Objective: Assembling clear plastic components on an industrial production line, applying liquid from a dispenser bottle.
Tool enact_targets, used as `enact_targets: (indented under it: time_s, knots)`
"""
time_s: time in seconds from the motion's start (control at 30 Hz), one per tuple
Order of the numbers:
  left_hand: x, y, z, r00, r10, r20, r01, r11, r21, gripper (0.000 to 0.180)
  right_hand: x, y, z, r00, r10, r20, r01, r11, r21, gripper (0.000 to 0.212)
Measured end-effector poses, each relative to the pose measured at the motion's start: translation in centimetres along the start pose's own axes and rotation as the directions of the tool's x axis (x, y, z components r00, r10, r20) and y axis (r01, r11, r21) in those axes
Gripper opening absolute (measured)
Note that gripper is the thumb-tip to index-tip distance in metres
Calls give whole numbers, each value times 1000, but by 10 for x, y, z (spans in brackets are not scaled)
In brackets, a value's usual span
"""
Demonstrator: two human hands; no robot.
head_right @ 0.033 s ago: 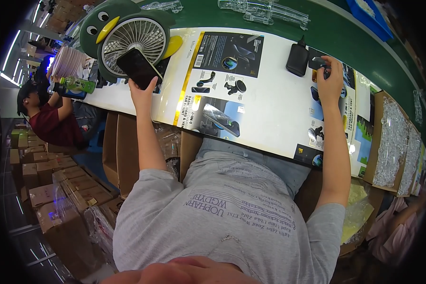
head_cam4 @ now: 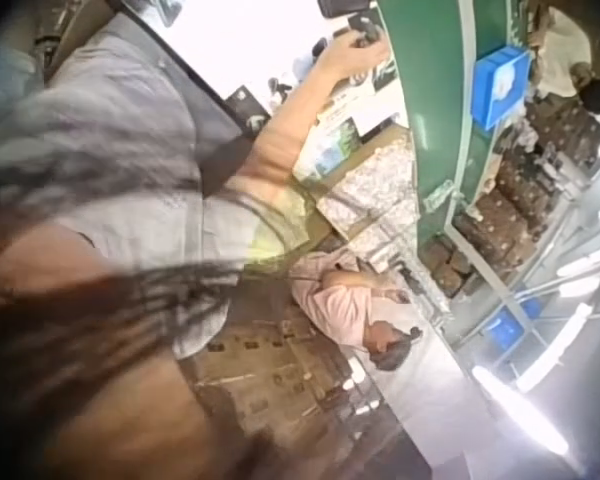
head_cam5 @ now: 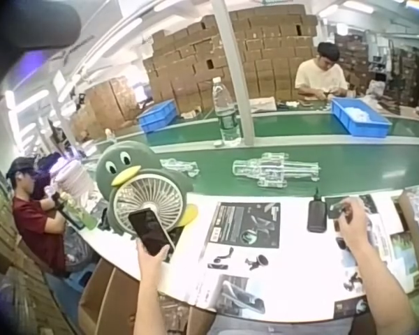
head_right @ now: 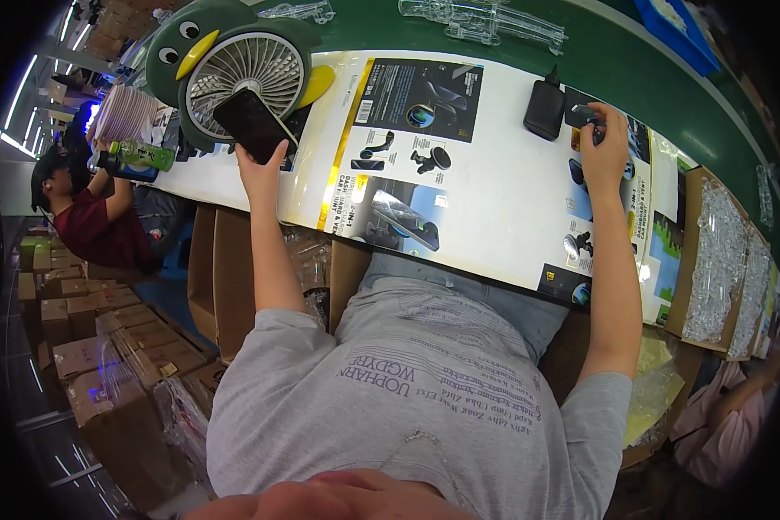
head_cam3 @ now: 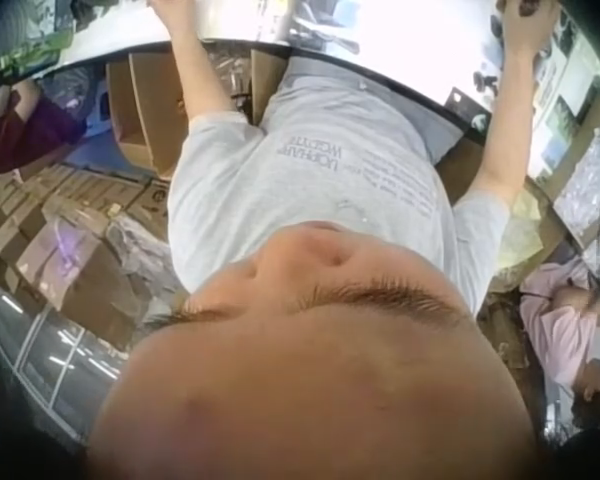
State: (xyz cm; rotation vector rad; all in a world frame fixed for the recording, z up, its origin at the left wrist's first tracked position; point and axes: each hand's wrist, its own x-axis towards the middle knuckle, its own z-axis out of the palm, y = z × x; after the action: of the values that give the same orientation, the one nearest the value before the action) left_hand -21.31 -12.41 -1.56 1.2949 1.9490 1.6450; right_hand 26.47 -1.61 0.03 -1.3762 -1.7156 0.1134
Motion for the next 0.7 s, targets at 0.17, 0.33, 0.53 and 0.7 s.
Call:
enact_targets:
  time_s: [0.17,0.33,0.53,0.7]
  knots:
    - [-2,3,-1,999,-51,19,53,988,-148,56,0,1,-2,1000,11,0,-11,1000,0,28]
    - [-2,-11,-20,995,-16,99,27,994,-109,53,0,-2,-2,1000,19,8,-19,1000,6,28]
    - [-1,-13,-19,994,-23,109,34,995,-96,53,0,0,-1,1000,6,2,-6,1000,9,29]
    - [2,-19,-21,993,-44,107,58,989,-137,51,0,-2,-1,1000,14,6,-14,1000,6,29]
